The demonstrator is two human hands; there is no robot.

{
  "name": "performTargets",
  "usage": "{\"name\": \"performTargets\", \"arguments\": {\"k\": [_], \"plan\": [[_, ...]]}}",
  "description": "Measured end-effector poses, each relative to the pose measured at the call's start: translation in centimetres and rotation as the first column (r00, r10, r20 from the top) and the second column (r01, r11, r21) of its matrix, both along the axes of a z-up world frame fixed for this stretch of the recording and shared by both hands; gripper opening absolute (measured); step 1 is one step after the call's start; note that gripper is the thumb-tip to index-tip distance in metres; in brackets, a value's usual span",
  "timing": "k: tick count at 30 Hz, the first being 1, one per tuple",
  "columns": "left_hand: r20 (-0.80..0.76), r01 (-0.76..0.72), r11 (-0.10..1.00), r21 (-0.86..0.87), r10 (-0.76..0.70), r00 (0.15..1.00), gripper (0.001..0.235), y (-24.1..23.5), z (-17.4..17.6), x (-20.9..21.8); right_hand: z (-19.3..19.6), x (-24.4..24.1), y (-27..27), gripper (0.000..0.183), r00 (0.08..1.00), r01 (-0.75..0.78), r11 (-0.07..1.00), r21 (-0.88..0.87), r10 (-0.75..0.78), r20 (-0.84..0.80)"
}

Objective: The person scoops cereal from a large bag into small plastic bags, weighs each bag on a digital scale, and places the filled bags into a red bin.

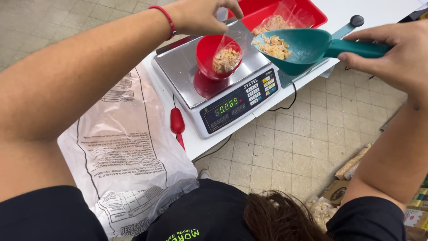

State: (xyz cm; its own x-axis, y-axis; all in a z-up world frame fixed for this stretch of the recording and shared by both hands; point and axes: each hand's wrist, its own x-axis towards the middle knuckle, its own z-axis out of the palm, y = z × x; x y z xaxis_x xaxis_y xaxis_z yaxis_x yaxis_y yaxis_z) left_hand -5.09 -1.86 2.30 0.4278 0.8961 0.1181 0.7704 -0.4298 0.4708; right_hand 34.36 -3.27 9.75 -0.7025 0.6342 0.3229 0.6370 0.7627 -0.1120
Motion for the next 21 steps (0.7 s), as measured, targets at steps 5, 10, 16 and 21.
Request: {"name": "performTargets", "arguments": {"k": [5, 10, 16, 21], "plan": [[-0.017, 0.098, 0.991, 0.087, -0.097, 0.995, 0.047, 0.4, -0.5, -0.7, 0.9, -0.5, 1.1, 0.040, 0.992, -0.047, 0.995, 0.094, 0.035, 0.120], [0.015, 0.197, 0.965, 0.172, -0.203, 0.979, 0.042, 0.8, -1.6, -0.8, 2.1, -2.9, 2.3, 0.038, 0.982, -0.034, 0.993, 0.110, 0.013, 0.186], [-0.005, 0.131, 0.972, 0.197, -0.132, 0.991, 0.041, 1.0, -2.6, -0.8, 2.7, -5.7, 5.3, 0.042, 0.908, 0.033, 0.982, 0.184, -0.107, 0.405], [0.010, 0.100, 0.987, 0.125, -0.102, 0.995, 0.048, 0.7, -3.1, -0.7, 3.2, -8.4, 4.4, 0.041, 0.873, 0.025, 0.968, 0.251, -0.143, 0.467]]}}
